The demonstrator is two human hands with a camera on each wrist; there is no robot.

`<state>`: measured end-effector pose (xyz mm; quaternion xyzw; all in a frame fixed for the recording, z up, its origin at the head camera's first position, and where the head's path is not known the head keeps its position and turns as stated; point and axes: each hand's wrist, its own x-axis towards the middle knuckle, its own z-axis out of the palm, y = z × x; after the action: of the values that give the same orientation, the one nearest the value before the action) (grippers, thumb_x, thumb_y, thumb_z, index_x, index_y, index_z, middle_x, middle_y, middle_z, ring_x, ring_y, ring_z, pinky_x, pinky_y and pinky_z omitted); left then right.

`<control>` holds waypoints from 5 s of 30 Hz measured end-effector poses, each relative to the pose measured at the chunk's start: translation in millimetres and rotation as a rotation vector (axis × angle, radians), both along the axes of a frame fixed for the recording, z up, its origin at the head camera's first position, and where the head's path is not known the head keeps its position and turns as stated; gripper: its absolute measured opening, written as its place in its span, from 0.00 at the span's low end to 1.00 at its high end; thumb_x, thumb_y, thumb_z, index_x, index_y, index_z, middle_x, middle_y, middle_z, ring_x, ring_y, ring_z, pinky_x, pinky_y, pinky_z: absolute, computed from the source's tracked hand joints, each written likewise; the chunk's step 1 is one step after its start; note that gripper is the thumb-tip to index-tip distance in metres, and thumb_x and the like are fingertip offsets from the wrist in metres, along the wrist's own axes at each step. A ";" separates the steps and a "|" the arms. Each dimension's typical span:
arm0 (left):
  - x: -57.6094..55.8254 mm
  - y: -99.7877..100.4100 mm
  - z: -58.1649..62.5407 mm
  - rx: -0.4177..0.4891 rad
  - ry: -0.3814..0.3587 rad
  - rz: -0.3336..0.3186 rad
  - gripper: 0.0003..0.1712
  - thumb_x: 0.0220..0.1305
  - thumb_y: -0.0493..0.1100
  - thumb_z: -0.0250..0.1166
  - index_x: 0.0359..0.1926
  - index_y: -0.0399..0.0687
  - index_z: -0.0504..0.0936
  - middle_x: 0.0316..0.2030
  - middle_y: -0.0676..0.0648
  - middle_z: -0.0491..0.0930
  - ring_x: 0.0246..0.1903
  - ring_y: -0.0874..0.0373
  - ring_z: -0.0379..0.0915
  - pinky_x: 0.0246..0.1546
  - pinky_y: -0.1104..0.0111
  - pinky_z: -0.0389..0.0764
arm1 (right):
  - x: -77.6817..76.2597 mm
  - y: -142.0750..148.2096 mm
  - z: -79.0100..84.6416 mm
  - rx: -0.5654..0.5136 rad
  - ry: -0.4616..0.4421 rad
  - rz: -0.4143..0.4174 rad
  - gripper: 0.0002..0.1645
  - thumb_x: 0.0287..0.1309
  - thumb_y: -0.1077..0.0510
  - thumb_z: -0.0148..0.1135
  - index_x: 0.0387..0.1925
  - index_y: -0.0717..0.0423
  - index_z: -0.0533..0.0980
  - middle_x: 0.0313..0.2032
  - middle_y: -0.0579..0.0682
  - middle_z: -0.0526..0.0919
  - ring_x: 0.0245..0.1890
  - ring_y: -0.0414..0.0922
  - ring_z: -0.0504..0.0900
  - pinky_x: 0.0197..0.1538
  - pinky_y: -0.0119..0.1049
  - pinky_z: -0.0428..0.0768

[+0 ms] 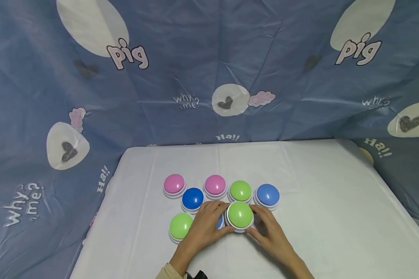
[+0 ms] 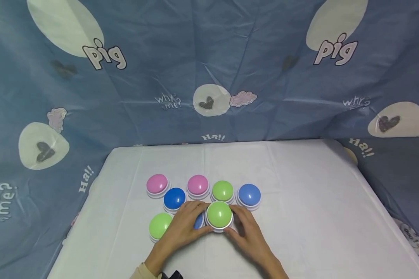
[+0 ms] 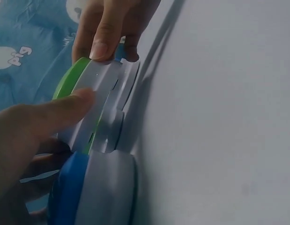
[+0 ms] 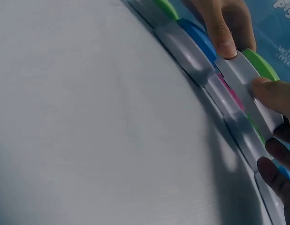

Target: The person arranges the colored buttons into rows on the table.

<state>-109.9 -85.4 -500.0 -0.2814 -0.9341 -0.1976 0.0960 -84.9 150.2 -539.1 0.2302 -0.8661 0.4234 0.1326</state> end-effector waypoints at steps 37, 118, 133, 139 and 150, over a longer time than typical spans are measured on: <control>-85.7 -17.9 30.9 0.153 -0.179 0.097 0.39 0.55 0.59 0.67 0.64 0.51 0.69 0.57 0.50 0.72 0.54 0.55 0.73 0.53 0.56 0.76 | -112.2 -16.8 51.4 0.037 -0.001 0.119 0.38 0.54 0.54 0.68 0.65 0.54 0.65 0.59 0.48 0.72 0.54 0.44 0.73 0.43 0.40 0.80; -224.3 -35.7 -9.9 0.284 -0.384 0.256 0.35 0.54 0.45 0.71 0.60 0.37 0.71 0.56 0.37 0.74 0.52 0.48 0.73 0.55 0.60 0.75 | -267.5 -67.4 35.6 0.161 -0.378 0.137 0.37 0.57 0.63 0.63 0.66 0.65 0.61 0.60 0.66 0.70 0.53 0.60 0.77 0.55 0.48 0.78; -226.2 -41.3 -21.3 0.437 -0.386 0.253 0.35 0.54 0.43 0.71 0.62 0.38 0.70 0.54 0.38 0.73 0.52 0.47 0.72 0.51 0.60 0.79 | -259.0 -63.1 23.0 -0.005 -0.427 0.182 0.35 0.64 0.63 0.53 0.69 0.68 0.54 0.63 0.69 0.65 0.62 0.62 0.70 0.65 0.49 0.69; -223.8 -43.7 -19.8 0.440 -0.432 0.241 0.38 0.56 0.42 0.68 0.65 0.36 0.65 0.57 0.36 0.71 0.56 0.45 0.70 0.55 0.58 0.77 | -245.6 -56.4 21.8 -0.051 -0.478 0.190 0.36 0.65 0.61 0.53 0.70 0.65 0.52 0.66 0.67 0.62 0.65 0.61 0.66 0.67 0.50 0.65; -161.0 -44.8 8.8 0.351 -0.333 0.235 0.31 0.62 0.46 0.63 0.65 0.46 0.68 0.56 0.40 0.72 0.54 0.46 0.73 0.57 0.54 0.74 | -195.6 -49.3 34.2 -0.037 -0.381 0.149 0.28 0.66 0.56 0.53 0.65 0.57 0.63 0.63 0.58 0.67 0.63 0.58 0.68 0.65 0.52 0.68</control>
<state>-270.9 -130.2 -491.3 -0.1136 -0.9148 -0.3874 0.0107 -280.5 100.9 -504.9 0.2070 -0.8482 0.4836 -0.0613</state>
